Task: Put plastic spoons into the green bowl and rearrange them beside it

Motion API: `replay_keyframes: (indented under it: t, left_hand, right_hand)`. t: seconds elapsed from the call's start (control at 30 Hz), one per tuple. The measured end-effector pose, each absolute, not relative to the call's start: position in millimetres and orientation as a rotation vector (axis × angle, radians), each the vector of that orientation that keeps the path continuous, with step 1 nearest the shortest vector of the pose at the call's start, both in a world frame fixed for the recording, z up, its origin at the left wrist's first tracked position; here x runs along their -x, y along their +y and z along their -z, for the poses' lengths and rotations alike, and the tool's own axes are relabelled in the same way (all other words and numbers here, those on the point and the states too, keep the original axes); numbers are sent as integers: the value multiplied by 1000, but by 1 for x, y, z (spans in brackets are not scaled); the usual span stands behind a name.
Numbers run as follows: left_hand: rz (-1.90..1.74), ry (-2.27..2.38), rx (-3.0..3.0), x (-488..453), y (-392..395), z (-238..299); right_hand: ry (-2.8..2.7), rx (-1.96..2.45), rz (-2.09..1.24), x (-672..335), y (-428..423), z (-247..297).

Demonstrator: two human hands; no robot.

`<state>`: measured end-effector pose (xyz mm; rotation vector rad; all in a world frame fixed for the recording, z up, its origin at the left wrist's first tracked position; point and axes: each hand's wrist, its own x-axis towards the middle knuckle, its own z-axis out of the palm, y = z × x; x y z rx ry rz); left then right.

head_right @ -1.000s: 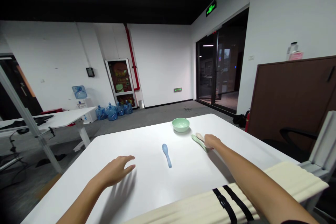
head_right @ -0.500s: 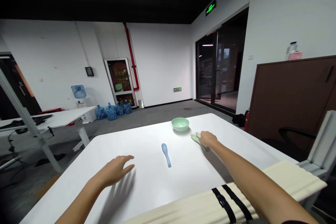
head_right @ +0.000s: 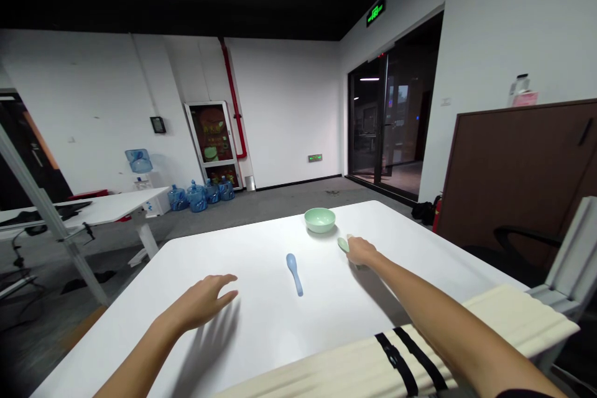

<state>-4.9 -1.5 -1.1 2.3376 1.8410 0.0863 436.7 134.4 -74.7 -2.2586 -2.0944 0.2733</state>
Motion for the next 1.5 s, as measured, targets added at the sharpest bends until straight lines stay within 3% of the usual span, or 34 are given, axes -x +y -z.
replay_keyframes:
  t: [0.37,0.97,1.37,1.5]
  left_hand:
    - [-69,1842,-2335,3,-3,-2]
    - [-59,1841,-2317,5,-2,-1]
    - [-100,1847,-2332,-1,-11,-9]
    - [-102,1862,-2345,-2,-13,-11]
  right_hand:
    - [-2199,2136,-388,-382,117,71]
    - [-2218,2149,-323,-378,114,72]
    - [-2030,1923,-83,-384,87,-12]
    - [-2096,1757,-28,-385,61,-17]
